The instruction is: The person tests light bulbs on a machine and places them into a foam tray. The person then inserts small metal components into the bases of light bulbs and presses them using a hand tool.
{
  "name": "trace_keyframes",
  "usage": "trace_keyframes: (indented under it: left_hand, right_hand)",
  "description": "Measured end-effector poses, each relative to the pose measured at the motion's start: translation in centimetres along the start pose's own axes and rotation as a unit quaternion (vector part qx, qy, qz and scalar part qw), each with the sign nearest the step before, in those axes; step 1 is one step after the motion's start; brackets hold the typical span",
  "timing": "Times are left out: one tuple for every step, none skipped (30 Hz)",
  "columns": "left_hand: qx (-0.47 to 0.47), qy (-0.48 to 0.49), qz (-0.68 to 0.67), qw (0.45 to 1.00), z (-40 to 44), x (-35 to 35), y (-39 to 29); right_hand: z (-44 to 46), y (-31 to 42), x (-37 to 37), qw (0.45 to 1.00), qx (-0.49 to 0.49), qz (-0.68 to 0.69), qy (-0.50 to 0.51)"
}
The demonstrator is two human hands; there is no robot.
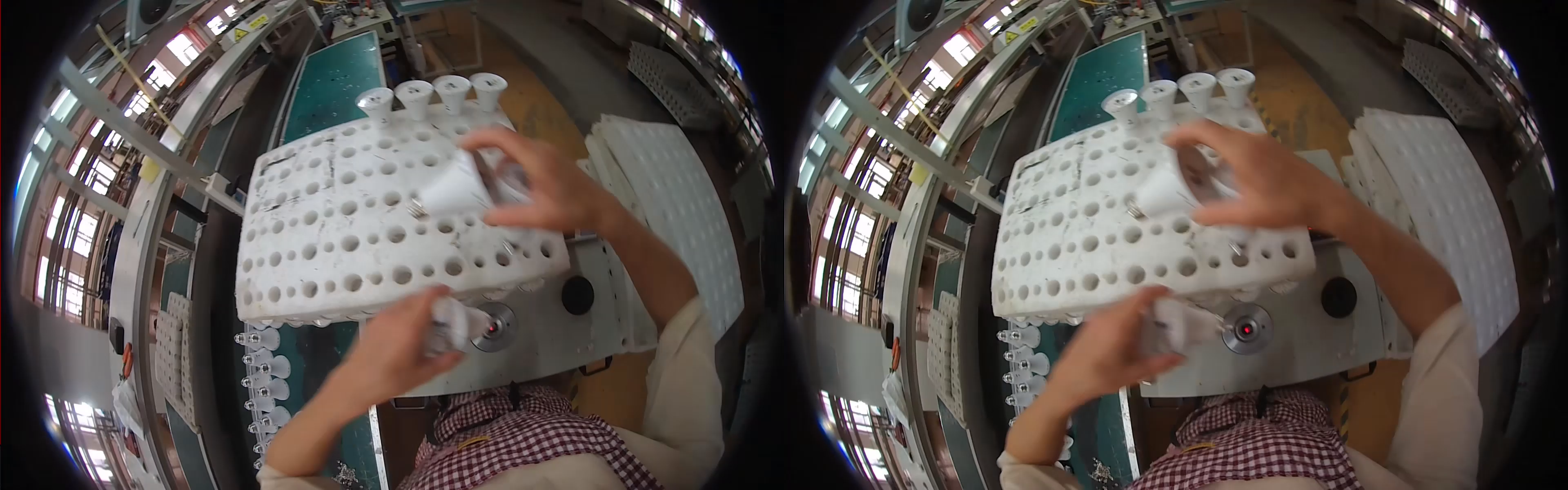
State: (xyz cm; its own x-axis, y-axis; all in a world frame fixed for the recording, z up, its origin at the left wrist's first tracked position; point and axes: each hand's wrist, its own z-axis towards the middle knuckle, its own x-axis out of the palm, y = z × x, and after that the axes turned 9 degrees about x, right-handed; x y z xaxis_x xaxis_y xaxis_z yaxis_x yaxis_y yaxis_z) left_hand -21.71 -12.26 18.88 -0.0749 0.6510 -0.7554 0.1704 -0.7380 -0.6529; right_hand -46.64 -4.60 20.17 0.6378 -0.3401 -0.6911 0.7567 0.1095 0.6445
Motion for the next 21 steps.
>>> trace_keyframes:
  left_hand:
    - [-0.018, -0.057, 0.007, 0.998, -1.0, -3.0, 0.1]
    - [-0.006, -0.135, 0.008, 0.991, -1.4, -5.4, 1.1]
    - [-0.045, -0.216, -0.003, 0.975, -1.3, -7.2, 2.4]
    - [-0.03, -0.237, 0.125, 0.963, -1.1, -9.7, 4.3]
    - [-0.058, -0.258, 0.205, 0.942, -0.4, -11.7, 6.0]
    - [-0.001, -0.28, 0.273, 0.92, 0.3, -13.4, 9.0]
    - [-0.073, -0.274, 0.276, 0.918, 1.2, -15.1, 10.1]
    - [-0.078, -0.272, 0.309, 0.908, 2.0, -16.5, 12.6]
    - [-0.081, -0.276, 0.316, 0.904, 2.8, -17.7, 14.5]
    - [-0.105, -0.262, 0.345, 0.895, 3.6, -18.9, 16.2]
    - [-0.127, -0.246, 0.373, 0.885, 4.5, -19.8, 17.7]
    - [-0.128, -0.249, 0.377, 0.883, 5.5, -20.5, 19.1]
    - [-0.126, -0.242, 0.388, 0.881, 6.4, -21.0, 20.3]
    - [-0.123, -0.234, 0.398, 0.879, 7.2, -21.6, 21.5]
    - [-0.125, -0.235, 0.4, 0.877, 8.0, -22.0, 22.1]
    - [-0.129, -0.216, 0.397, 0.883, 9.0, -22.4, 22.6]
    - [-0.134, -0.195, 0.392, 0.889, 9.9, -22.5, 23.1]
    - [-0.121, -0.179, 0.419, 0.882, 10.6, -22.6, 23.7]
    - [-0.121, -0.18, 0.417, 0.883, 11.3, -22.8, 24.3]
    - [-0.145, -0.145, 0.423, 0.883, 12.0, -23.0, 24.7]
    - [-0.167, -0.11, 0.429, 0.881, 12.8, -23.2, 25.0]
  right_hand:
    - [3.8, -0.2, 0.5, 0.998, -0.055, -0.033, 0.012]
    - [7.3, 0.5, 1.1, 0.998, -0.04, -0.043, 0.031]
    - [10.7, 1.2, 1.7, 0.997, -0.025, -0.054, 0.05]
    - [14.3, 0.6, 2.9, 0.993, -0.04, -0.096, 0.051]
    - [17.7, 0.1, 4.5, 0.988, -0.055, -0.136, 0.052]
    - [20.3, 0.7, 5.8, 0.981, -0.015, -0.176, 0.082]
    - [22.6, 1.2, 7.0, 0.97, 0.025, -0.217, 0.11]
    - [24.5, 1.3, 8.1, 0.971, 0.016, -0.215, 0.107]
    - [26.2, 1.2, 9.3, 0.953, 0.015, -0.274, 0.132]
    - [27.4, 1.0, 10.1, 0.931, 0.016, -0.331, 0.155]
    - [28.3, 0.5, 10.7, 0.932, 0.011, -0.33, 0.151]
    - [29.0, 0.2, 11.1, 0.922, 0.007, -0.347, 0.173]
    - [29.6, -0.3, 11.7, 0.911, 0.002, -0.364, 0.195]
    - [30.0, -1.0, 12.1, 0.907, 0.002, -0.369, 0.202]
    - [30.3, -1.8, 12.5, 0.908, -0.001, -0.369, 0.201]
    - [30.5, -2.5, 12.7, 0.911, -0.017, -0.36, 0.199]
    - [30.7, -3.2, 13.0, 0.915, -0.032, -0.351, 0.198]
    - [30.9, -3.3, 12.9, 0.914, -0.019, -0.352, 0.2]
    - [31.1, -3.9, 13.3, 0.914, -0.019, -0.353, 0.202]
    - [31.1, -4.6, 13.8, 0.935, -0.024, -0.323, 0.144]
    - [31.1, -5.0, 14.0, 0.952, -0.028, -0.293, 0.083]
